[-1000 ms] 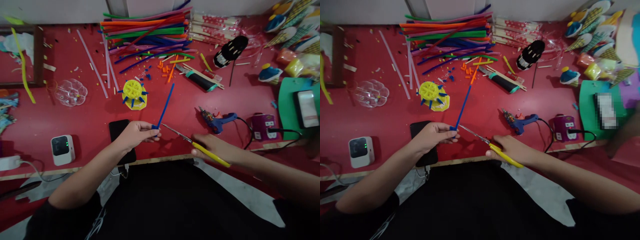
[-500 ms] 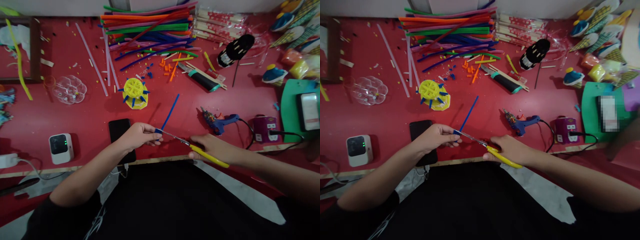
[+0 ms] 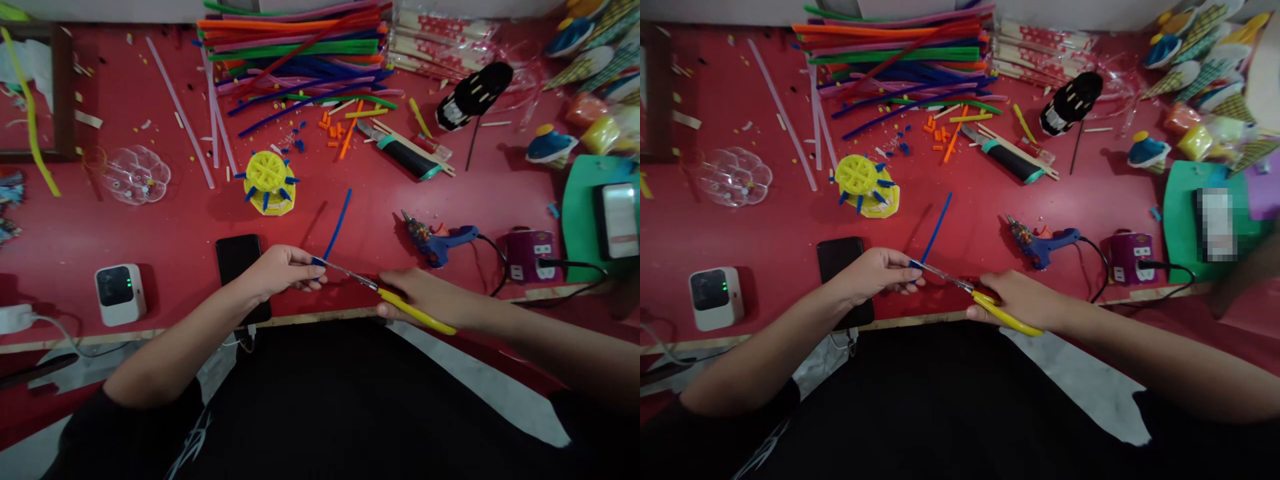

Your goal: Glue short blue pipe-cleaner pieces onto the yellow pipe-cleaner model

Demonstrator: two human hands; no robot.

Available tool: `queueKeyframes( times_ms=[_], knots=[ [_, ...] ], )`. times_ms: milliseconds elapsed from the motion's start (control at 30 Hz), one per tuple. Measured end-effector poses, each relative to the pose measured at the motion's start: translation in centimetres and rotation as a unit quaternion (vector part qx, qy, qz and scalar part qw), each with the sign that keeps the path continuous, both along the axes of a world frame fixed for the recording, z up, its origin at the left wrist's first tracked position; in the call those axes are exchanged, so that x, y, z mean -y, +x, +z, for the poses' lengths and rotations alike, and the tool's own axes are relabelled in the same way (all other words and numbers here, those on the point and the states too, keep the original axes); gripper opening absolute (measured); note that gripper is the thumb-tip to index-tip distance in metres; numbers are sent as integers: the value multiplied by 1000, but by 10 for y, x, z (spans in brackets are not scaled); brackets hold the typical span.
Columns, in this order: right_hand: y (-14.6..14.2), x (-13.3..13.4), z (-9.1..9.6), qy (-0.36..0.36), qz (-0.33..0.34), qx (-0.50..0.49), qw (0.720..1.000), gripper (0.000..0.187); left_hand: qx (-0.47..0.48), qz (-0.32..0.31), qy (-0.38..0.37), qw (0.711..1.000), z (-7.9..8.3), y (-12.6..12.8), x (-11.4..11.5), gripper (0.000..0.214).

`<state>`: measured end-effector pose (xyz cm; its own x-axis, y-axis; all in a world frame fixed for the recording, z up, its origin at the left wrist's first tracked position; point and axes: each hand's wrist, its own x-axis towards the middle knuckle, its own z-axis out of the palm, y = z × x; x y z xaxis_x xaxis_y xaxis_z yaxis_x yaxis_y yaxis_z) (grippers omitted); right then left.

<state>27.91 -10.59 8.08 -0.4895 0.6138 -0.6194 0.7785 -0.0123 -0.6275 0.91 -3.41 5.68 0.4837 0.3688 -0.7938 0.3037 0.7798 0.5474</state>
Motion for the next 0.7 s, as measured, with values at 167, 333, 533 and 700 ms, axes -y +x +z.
queueKeyframes(
  times_ms=[167, 333, 533, 700],
  knots=[
    [-1, 3, -4, 21, -9, -18, 1000, 69, 11, 2, -5, 1000, -1, 0, 1, 9],
    [-3, 4, -6, -6, -28, -50, 998, 70, 29, 16, -21, 999, -7, 1, 3, 10],
    [-4, 1, -7, -42, -35, -41, 998, 74, 31, 50, -60, 996, -17, 5, 6, 11],
    [-5, 1, -11, -9, -11, 37, 999, 69, 14, 68, -61, 996, -13, 2, 8, 14]
  ],
)
